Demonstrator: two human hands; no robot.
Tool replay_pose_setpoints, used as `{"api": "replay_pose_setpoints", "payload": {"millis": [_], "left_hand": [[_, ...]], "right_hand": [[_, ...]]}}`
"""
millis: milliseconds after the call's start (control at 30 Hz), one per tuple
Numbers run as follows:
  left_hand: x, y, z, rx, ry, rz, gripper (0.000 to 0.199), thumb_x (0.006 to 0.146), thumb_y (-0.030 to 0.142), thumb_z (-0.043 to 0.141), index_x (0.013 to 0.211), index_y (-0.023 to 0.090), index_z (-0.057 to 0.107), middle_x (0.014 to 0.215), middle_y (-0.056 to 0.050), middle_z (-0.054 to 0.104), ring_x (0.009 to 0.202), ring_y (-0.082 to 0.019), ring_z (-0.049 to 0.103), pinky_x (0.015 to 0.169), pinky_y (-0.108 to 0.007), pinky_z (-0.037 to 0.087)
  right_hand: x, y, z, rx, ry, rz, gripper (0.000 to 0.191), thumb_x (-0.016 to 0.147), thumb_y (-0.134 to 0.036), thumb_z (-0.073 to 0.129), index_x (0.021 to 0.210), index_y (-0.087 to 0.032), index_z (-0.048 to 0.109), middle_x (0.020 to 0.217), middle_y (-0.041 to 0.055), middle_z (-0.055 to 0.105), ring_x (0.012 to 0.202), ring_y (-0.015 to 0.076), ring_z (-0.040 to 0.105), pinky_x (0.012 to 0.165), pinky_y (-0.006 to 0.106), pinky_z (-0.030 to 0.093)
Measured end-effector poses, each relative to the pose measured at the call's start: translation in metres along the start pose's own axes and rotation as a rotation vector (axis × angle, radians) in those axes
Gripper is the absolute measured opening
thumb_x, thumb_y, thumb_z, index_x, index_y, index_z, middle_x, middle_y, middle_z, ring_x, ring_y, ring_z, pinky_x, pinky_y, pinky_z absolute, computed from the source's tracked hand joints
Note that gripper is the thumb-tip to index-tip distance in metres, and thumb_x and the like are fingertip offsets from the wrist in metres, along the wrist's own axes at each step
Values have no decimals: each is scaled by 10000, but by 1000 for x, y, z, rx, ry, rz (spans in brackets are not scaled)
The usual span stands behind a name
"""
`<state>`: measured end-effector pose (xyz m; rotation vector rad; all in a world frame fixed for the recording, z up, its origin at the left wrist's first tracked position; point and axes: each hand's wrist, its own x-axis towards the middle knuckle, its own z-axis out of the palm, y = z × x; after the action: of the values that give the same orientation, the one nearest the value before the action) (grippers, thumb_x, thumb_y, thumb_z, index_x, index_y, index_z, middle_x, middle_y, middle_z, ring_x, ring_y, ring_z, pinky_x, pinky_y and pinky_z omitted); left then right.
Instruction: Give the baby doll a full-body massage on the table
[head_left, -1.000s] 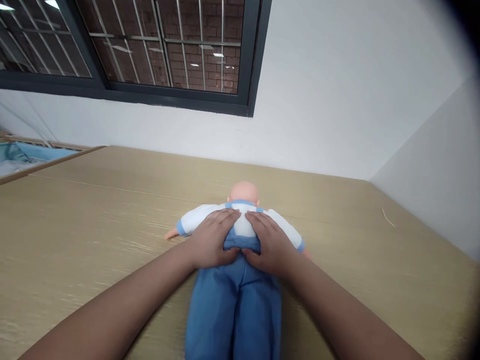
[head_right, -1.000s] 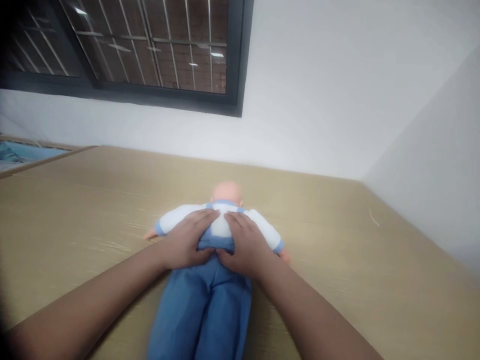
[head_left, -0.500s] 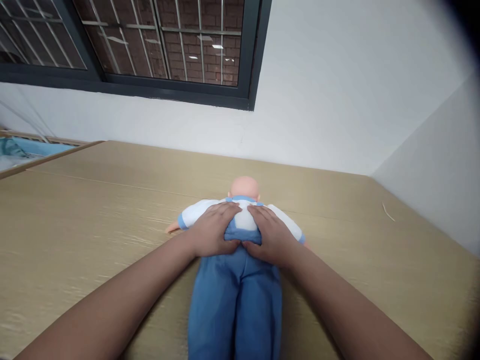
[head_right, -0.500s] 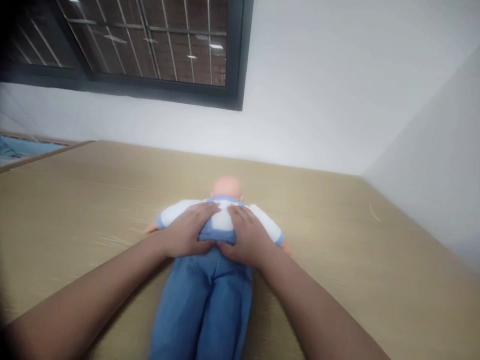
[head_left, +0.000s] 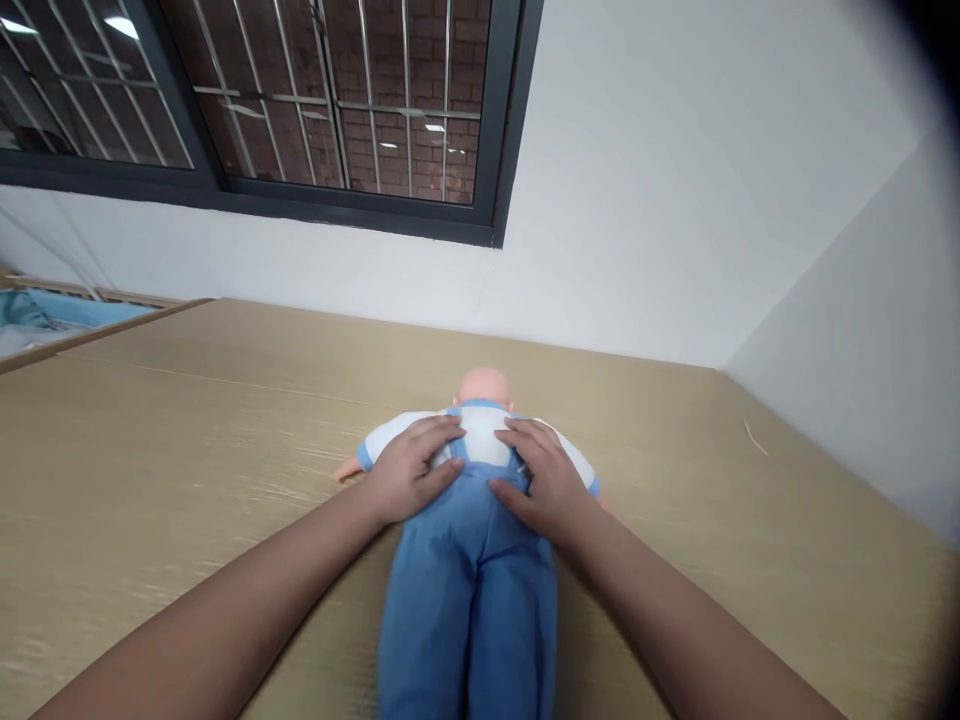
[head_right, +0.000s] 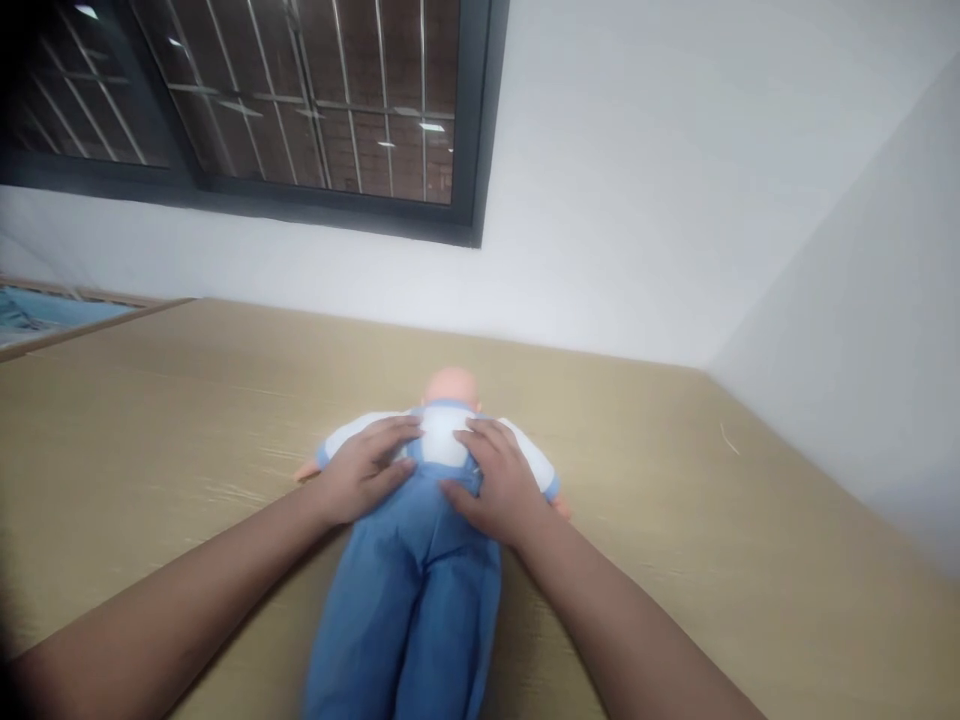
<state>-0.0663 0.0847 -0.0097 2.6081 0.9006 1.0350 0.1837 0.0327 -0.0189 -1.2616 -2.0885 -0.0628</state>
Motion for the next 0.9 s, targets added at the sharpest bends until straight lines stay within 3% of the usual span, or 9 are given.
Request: {"api": "replay_pose_setpoints", "payload": {"millis": [100,200,267,400,500,600,733,900], "left_hand": [[4,3,-8,79,35,-116,254,951,383,517,1002,191,676,986,-76,701,951,-221,645,855,-358,506],[8,4,-17,171,-156,-295,433,955,518,447,730,199,635,697,-35,636,677,-198,590,603,-303,405],[8,2,-21,200,-314,-408,579,946,635,379,644,198,610,633,-49,622,616,-206,572,552,-307,335],[6,-1,-19,147,-484,-525,735,911,770,257,654,191,630,711,-105,685,697,-271,629,612,-340,366],[4,0,-12,-72,-487,-596,752,906,790,240,809,178,666,893,-113,728,836,-290,668,715,-351,432],[4,3,-7,-254,-466,-645,739,898,792,293,922,157,670,994,-115,731,913,-294,677,774,-351,466],[3,11,-11,-373,-372,-549,658,916,726,374,1021,155,684,1085,-106,725,1004,-306,661,862,-364,483],[13,45,-42,-460,-164,-343,505,938,562,497,1244,184,635,1272,-81,670,1175,-317,604,1011,-403,469]], "right_hand": [[1,-9,-6,-52,58,139,459,915,-465,590,1273,-178,601,1285,148,597,1223,309,552,1060,498,451],[3,-19,-11,-110,-55,337,581,965,-506,490,1473,-229,431,1367,153,525,1168,313,601,953,483,515],[4,-25,-13,-141,-151,420,665,978,-562,442,1557,-272,290,1481,165,427,1216,339,584,964,498,502],[5,-27,-10,-103,-264,531,702,986,-631,365,1583,-286,232,1627,176,209,1358,390,472,1055,538,425],[3,-26,-4,8,-270,594,706,991,-627,351,1584,-263,235,1660,167,98,1431,367,387,1106,515,387],[3,-24,1,91,-214,611,720,978,-593,415,1578,-228,258,1665,153,87,1492,325,281,1166,487,324],[6,-26,-1,228,-105,535,789,946,-483,518,1603,-230,161,1656,92,186,1538,248,137,1235,460,204],[17,-41,-25,548,56,527,869,886,-468,615,1599,-296,151,1655,17,203,1527,242,183,1249,465,164]]}}
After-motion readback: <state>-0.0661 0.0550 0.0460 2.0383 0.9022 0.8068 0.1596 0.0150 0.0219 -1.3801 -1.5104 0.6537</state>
